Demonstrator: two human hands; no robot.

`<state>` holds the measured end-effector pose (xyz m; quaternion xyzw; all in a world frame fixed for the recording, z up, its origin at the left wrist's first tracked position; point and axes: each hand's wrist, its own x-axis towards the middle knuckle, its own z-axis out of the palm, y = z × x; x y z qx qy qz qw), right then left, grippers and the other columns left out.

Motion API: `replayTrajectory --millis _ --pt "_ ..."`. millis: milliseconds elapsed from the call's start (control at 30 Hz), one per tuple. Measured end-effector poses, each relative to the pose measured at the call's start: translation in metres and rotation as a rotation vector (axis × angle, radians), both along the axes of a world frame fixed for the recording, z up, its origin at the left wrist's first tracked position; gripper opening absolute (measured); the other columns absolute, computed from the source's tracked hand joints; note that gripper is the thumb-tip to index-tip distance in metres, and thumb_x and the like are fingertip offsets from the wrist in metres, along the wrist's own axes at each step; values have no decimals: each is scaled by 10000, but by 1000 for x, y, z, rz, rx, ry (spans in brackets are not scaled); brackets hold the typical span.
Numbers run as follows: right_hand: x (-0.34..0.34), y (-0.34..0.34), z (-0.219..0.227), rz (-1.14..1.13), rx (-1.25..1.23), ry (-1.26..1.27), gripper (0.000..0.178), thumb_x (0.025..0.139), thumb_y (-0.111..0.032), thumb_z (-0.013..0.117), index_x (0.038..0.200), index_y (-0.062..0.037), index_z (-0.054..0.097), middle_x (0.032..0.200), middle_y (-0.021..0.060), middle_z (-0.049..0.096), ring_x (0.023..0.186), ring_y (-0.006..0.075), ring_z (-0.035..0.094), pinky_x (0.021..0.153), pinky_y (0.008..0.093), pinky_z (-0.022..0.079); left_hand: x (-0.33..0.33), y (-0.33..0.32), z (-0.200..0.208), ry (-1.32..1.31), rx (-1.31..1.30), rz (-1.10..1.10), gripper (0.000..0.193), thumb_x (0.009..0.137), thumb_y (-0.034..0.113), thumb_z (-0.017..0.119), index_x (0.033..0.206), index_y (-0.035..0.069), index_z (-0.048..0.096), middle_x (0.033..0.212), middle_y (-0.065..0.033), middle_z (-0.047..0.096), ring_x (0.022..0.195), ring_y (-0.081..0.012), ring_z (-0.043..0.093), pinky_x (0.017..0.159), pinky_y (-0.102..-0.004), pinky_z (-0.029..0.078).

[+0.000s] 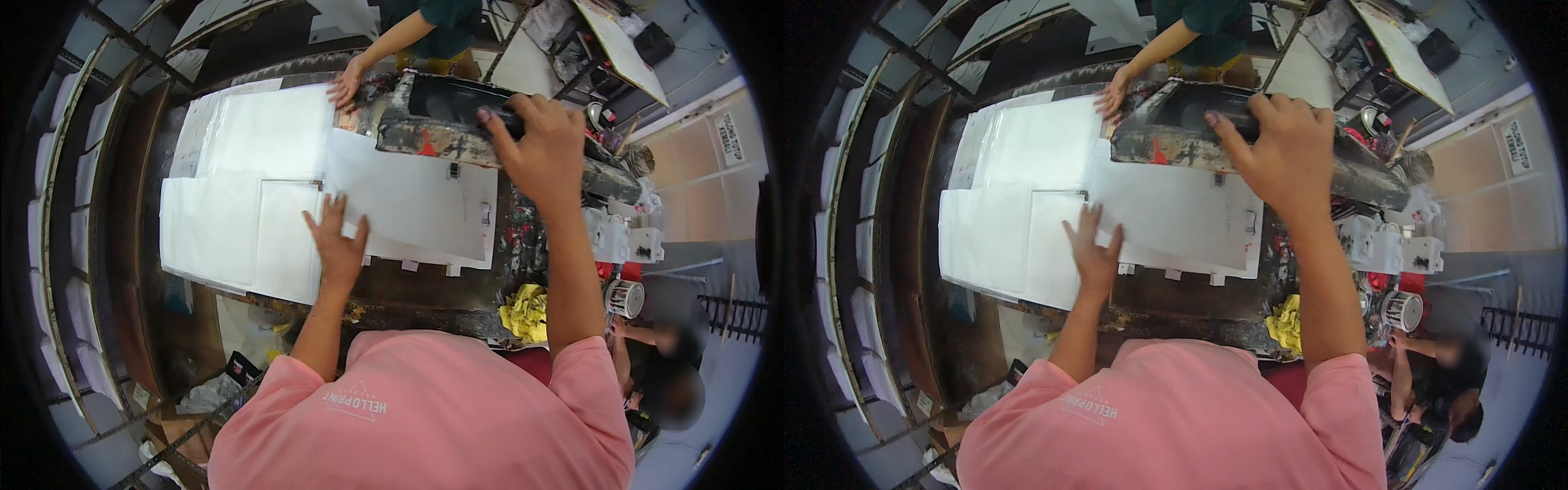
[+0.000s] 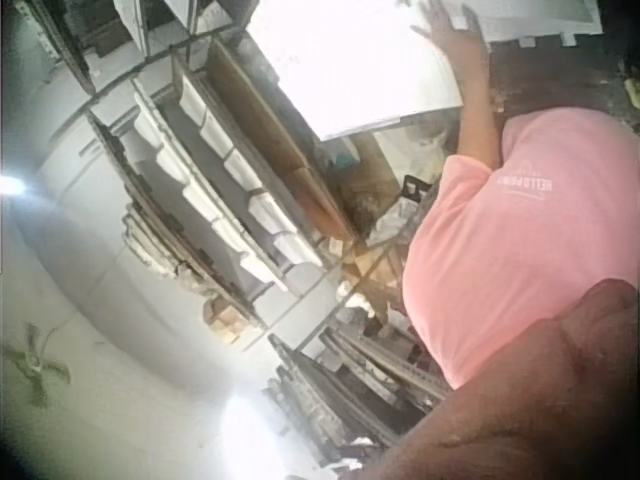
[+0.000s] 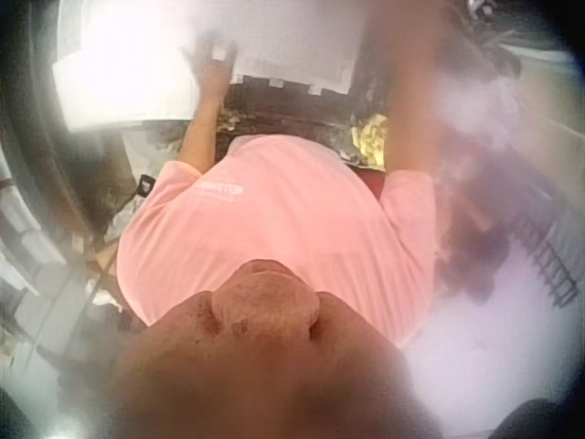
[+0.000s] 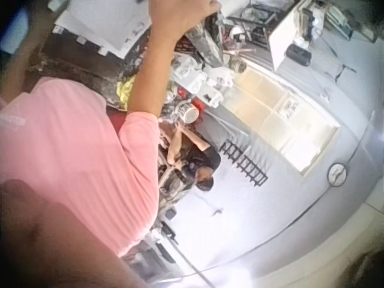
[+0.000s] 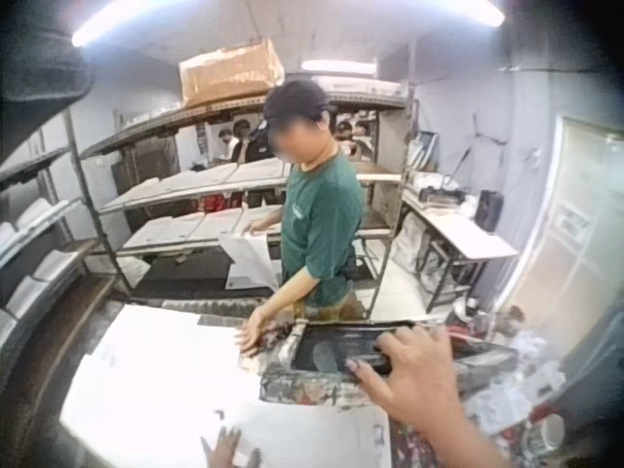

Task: The person performs screen printing on white paper sheets. They place a sheet under a screen, pull a squeegee across the screen to apply ink, and then remove the printed sheet. This cycle repeats for multiple sheets throughout the clip.

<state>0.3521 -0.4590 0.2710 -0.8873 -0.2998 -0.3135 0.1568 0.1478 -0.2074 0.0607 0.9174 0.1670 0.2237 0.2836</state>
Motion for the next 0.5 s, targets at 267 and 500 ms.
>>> replayTrajectory --millis 267,500 --pt "-16 -7 -21 11 -28 -19 489 913 -557 747 883 -69 751 847 72 662 851 270 619 844 443 384 -37 143 -12 154 161 246 661 946 207 797 1565 158 569 1659 -190 472 1607 -384 322 1295 -689 34" --pt "-17 -9 -22 -4 -19 -36 497 914 -570 741 862 -75 754 839 80 662 828 275 620 844 443 378 7 -71 -69 127 116 -623 634 1033 271 697 1606 95 491 1727 -159 370 1615 -397 290 1311 -630 157"
